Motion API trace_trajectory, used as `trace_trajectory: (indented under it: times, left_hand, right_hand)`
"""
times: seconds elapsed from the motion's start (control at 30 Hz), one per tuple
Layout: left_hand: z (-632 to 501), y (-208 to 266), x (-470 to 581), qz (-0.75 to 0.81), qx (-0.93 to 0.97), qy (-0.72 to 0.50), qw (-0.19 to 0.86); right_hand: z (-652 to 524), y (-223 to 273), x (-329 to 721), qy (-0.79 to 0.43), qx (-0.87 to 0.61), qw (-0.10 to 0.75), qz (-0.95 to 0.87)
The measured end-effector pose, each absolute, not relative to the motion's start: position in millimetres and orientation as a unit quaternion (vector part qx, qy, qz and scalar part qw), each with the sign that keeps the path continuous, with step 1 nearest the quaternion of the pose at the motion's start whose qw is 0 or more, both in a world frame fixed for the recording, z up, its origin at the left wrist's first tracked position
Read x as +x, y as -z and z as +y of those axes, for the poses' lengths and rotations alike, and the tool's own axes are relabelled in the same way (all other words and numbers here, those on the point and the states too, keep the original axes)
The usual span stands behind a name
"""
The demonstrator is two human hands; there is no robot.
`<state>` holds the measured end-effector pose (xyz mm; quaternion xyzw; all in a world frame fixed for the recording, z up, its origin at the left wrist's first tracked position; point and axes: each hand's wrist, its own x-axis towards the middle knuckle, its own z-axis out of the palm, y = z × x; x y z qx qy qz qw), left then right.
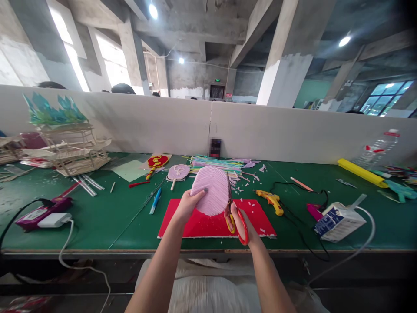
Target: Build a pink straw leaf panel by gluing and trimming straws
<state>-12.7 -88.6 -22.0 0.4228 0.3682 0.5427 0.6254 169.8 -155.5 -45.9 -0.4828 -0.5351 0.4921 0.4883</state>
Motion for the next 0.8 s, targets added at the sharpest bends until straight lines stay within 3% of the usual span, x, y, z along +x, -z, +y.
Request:
trace_trajectory:
  times: [0.43, 0.8]
  left_hand:
    - [-91.9, 15.4, -9.1, 0.351, 0.357, -0.576, 0.646]
    - [-91.5, 21.1, -11.5, 0.369, 0.42, -0.55, 0.62]
  right_hand:
    - [-149.0, 54.7, 169.8, -0.487, -0.457, 0.494, -0.557]
    - [-153.1, 46.6, 172.2, -0.475, -0.474, 0.488, -0.559]
